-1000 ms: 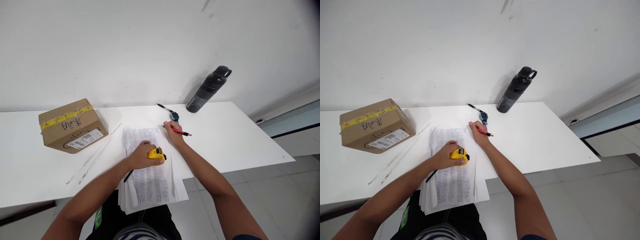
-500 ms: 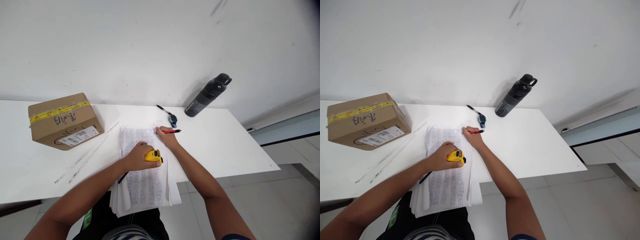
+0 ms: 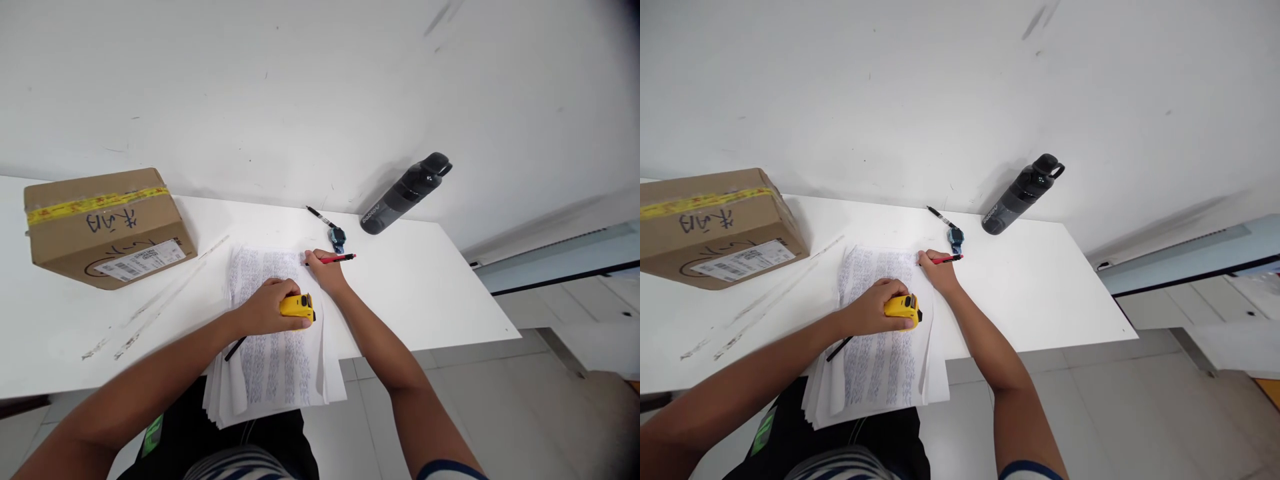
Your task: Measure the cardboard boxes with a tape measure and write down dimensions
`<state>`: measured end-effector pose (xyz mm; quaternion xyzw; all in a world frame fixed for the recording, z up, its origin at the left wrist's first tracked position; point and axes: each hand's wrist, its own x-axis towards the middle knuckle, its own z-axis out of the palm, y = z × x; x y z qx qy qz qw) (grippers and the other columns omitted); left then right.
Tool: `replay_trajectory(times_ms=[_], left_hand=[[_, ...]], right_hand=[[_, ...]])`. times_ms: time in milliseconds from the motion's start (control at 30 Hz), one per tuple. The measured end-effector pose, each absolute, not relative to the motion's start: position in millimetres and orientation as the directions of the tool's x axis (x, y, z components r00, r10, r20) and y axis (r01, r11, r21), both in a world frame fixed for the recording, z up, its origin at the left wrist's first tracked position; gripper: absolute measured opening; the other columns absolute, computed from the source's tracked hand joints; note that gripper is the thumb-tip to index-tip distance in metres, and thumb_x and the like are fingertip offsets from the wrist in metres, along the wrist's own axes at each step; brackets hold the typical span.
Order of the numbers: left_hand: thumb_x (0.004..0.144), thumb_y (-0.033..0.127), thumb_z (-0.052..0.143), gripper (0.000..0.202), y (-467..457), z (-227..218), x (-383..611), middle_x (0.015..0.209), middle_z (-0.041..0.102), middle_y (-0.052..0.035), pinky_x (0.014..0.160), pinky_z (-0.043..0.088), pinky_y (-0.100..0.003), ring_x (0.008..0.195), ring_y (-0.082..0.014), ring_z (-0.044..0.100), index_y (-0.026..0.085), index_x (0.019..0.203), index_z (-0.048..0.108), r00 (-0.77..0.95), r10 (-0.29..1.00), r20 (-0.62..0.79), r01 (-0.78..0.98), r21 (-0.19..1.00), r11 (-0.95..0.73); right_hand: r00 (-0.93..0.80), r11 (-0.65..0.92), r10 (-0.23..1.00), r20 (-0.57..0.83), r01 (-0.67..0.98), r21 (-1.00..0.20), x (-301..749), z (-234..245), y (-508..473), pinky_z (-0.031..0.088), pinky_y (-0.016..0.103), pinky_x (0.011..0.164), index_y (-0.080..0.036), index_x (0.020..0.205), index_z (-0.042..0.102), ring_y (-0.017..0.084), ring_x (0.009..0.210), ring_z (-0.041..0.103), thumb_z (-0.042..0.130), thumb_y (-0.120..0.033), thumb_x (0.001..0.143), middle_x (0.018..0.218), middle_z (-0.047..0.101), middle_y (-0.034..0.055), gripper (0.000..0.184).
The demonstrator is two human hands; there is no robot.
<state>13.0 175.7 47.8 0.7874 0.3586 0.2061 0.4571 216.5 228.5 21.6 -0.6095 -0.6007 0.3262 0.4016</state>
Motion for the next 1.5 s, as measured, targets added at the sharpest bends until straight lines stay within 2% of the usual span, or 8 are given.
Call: replay_trajectory(times_ms=[100,233,467,633,867,1167,1300,1500], left_hand=[[0.067,0.060,0.071,0.048,176.4,46.3,12.3,0.103,0.063,-0.0051,0.090,0.042,-0.043,0.108,-0.0295,0.052,0.023,0.094,0.056,0.657,0.753,-0.026,0.377,0.877,-0.298],[0.067,0.058,0.071,0.046,176.8,44.3,12.0,0.101,0.063,-0.0049,0.090,0.042,-0.043,0.109,-0.0302,0.052,0.023,0.092,0.057,0.656,0.755,-0.013,0.354,0.888,-0.292],[0.064,0.060,0.073,0.054,175.7,45.7,11.4,0.106,0.062,-0.0063,0.089,0.044,-0.043,0.111,-0.0311,0.051,0.024,0.101,0.057,0.654,0.756,-0.030,0.352,0.896,-0.269],[0.065,0.060,0.072,0.052,175.3,48.2,11.8,0.106,0.062,-0.0061,0.089,0.043,-0.044,0.111,-0.0316,0.051,0.024,0.100,0.058,0.656,0.754,-0.035,0.353,0.897,-0.265],[0.065,0.060,0.072,0.048,175.2,47.3,12.6,0.103,0.064,-0.0057,0.090,0.043,-0.044,0.112,-0.0321,0.050,0.023,0.093,0.060,0.658,0.752,-0.030,0.354,0.894,-0.274],[0.067,0.060,0.071,0.047,175.3,47.3,12.3,0.104,0.064,-0.0047,0.093,0.041,-0.044,0.114,-0.0319,0.049,0.024,0.095,0.059,0.665,0.745,-0.054,0.373,0.889,-0.268],[0.066,0.060,0.071,0.048,174.8,48.3,11.6,0.104,0.064,-0.0053,0.090,0.043,-0.044,0.114,-0.0324,0.050,0.024,0.095,0.059,0.664,0.745,-0.057,0.370,0.891,-0.261],[0.066,0.060,0.071,0.049,174.4,45.5,11.3,0.103,0.064,-0.0064,0.088,0.043,-0.043,0.114,-0.0334,0.050,0.023,0.096,0.060,0.660,0.750,-0.046,0.358,0.896,-0.261]], right_hand=[[0.076,0.052,0.992,0.098,0.462,-0.886,216.6,21.0,228.5,0.041,0.028,0.061,-0.020,0.059,0.060,0.015,0.061,0.052,0.053,-0.045,0.083,0.058,0.057,-0.0010,0.036],[0.031,0.051,0.997,0.076,0.492,-0.869,217.1,21.2,228.5,0.041,0.028,0.062,-0.020,0.062,0.065,0.016,0.063,0.052,0.053,-0.046,0.082,0.058,0.057,-0.0008,0.035],[0.076,0.025,0.995,0.069,0.470,-0.882,217.5,23.9,226.3,0.040,0.029,0.060,-0.019,0.060,0.065,0.016,0.061,0.051,0.054,-0.044,0.081,0.055,0.053,-0.0014,0.035],[0.145,0.016,0.985,0.092,0.455,-0.891,216.0,24.5,224.4,0.041,0.029,0.060,-0.019,0.062,0.065,0.016,0.060,0.050,0.055,-0.046,0.082,0.056,0.054,-0.0012,0.035],[0.068,0.035,0.995,0.076,0.473,-0.880,216.0,24.5,224.6,0.039,0.029,0.059,-0.019,0.059,0.063,0.015,0.058,0.048,0.054,-0.043,0.081,0.054,0.051,-0.0021,0.034],[0.103,0.004,0.993,0.055,0.445,-0.896,217.3,23.2,224.8,0.037,0.028,0.056,-0.019,0.060,0.065,0.014,0.054,0.044,0.056,-0.044,0.081,0.050,0.047,-0.0030,0.034],[0.162,0.003,0.983,0.082,0.436,-0.900,217.5,21.9,224.0,0.036,0.028,0.054,-0.018,0.062,0.066,0.014,0.053,0.042,0.054,-0.045,0.082,0.050,0.046,-0.0030,0.035],[0.094,0.045,0.990,0.101,0.469,-0.882,216.3,23.4,223.7,0.038,0.028,0.057,-0.019,0.057,0.062,0.014,0.057,0.045,0.054,-0.043,0.082,0.053,0.049,-0.0021,0.035]])
